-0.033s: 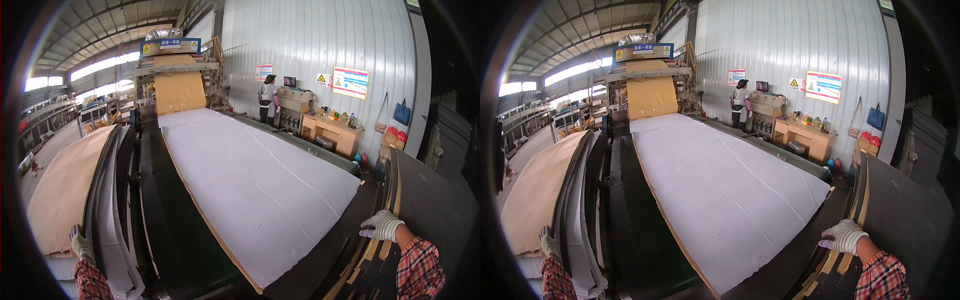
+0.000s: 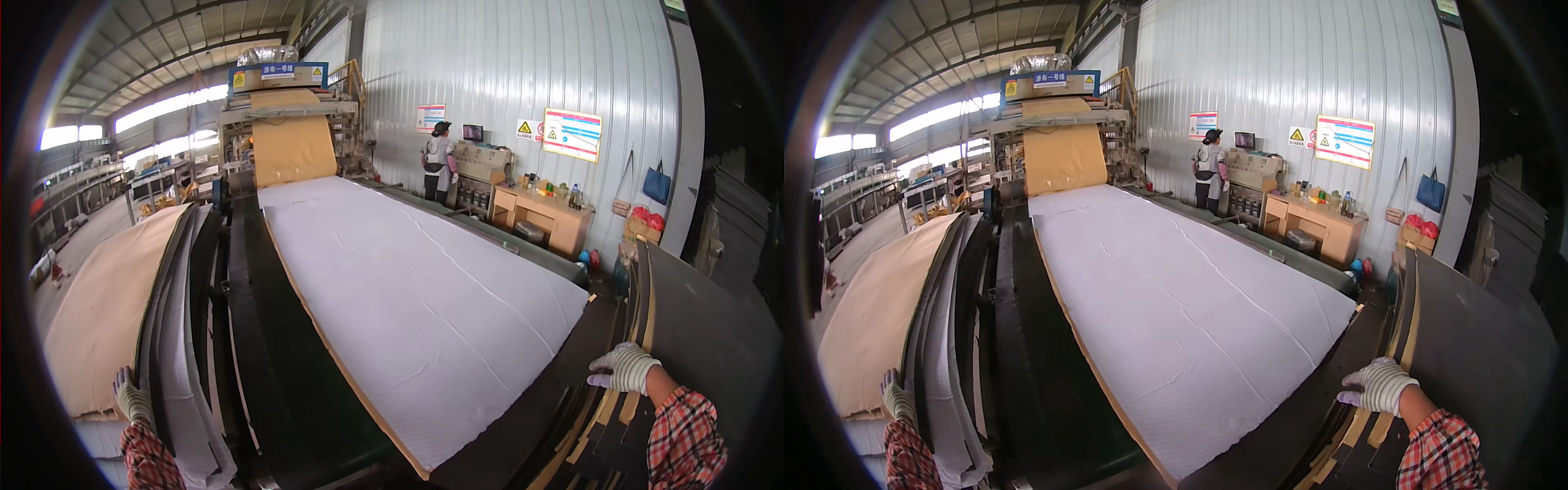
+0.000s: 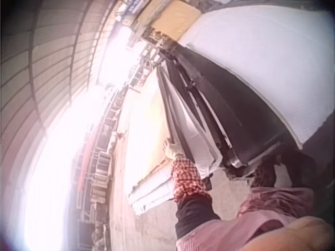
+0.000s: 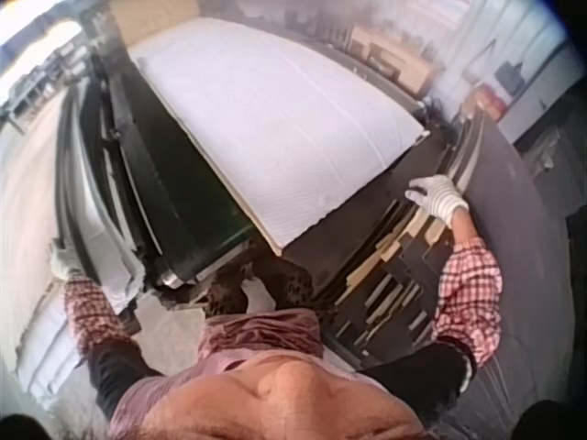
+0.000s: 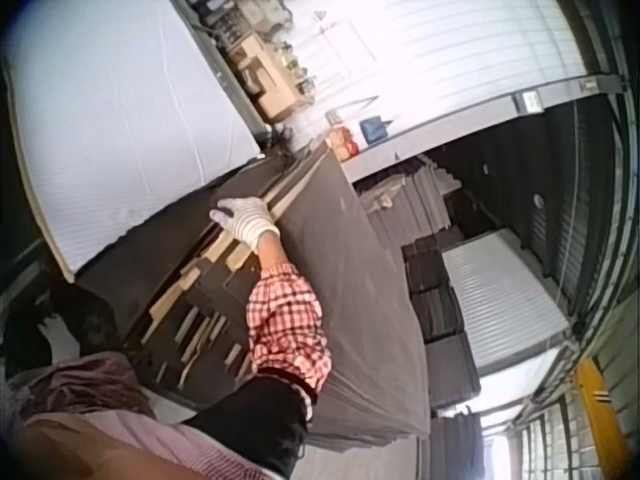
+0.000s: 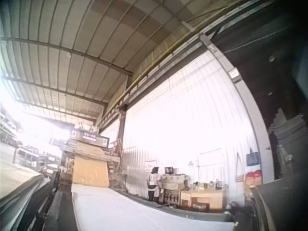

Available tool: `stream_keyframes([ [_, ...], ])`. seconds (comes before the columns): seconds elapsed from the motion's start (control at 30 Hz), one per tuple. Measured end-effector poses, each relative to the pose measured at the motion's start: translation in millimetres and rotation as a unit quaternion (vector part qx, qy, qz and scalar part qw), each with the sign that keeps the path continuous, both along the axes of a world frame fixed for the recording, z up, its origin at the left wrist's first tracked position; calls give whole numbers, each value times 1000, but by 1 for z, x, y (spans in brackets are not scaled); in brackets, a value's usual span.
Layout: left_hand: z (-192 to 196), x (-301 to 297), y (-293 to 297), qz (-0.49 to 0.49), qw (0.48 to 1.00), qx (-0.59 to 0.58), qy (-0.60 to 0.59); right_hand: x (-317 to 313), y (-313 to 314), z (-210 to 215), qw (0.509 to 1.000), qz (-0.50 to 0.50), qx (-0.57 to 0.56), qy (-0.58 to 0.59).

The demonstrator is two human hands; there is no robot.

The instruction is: Stacking and aligning large industrial sheets as they come off a manufacturing machine

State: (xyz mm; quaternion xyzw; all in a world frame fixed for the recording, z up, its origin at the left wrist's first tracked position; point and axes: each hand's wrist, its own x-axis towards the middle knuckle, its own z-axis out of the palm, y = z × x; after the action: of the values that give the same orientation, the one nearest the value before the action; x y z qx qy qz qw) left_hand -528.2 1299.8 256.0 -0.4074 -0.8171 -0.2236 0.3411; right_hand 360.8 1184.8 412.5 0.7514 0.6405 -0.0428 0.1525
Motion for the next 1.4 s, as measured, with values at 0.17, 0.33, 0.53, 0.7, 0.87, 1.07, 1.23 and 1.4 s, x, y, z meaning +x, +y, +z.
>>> stream_keyframes([
  [0.17, 3, 4, -1, 8, 1000, 1, -22, -1, 1, 1, 1000, -2, -1, 0],
  [0.33, 2, 3, 1, 4, 1000, -7, -27, -1, 0, 1, 1000, -1, 2, -5],
  [0.53, 0, 0, 0, 4, 1000, -9, -18, -2, 1, 1, 1000, 0, -1, -1],
  [0.7, 0, -1, 0, 5, 1000, -11, -20, -2, -1, 1, 1000, -4, 8, 3],
  [0.87, 1, 1, 1, 10, 999, -16, -30, -2, 1, 1, 1000, -6, 3, 11],
  [1.07, 0, 0, 1, 5, 999, -13, -31, 1, 1, -1, 1000, -7, 2, 6],
  [1.23, -2, -2, 2, 4, 999, -17, -35, 3, 3, -2, 1000, -8, -4, 4],
  [1.4, -1, -3, 2, 5, 999, -16, -38, 0, 2, 0, 1000, -10, -11, 1],
])
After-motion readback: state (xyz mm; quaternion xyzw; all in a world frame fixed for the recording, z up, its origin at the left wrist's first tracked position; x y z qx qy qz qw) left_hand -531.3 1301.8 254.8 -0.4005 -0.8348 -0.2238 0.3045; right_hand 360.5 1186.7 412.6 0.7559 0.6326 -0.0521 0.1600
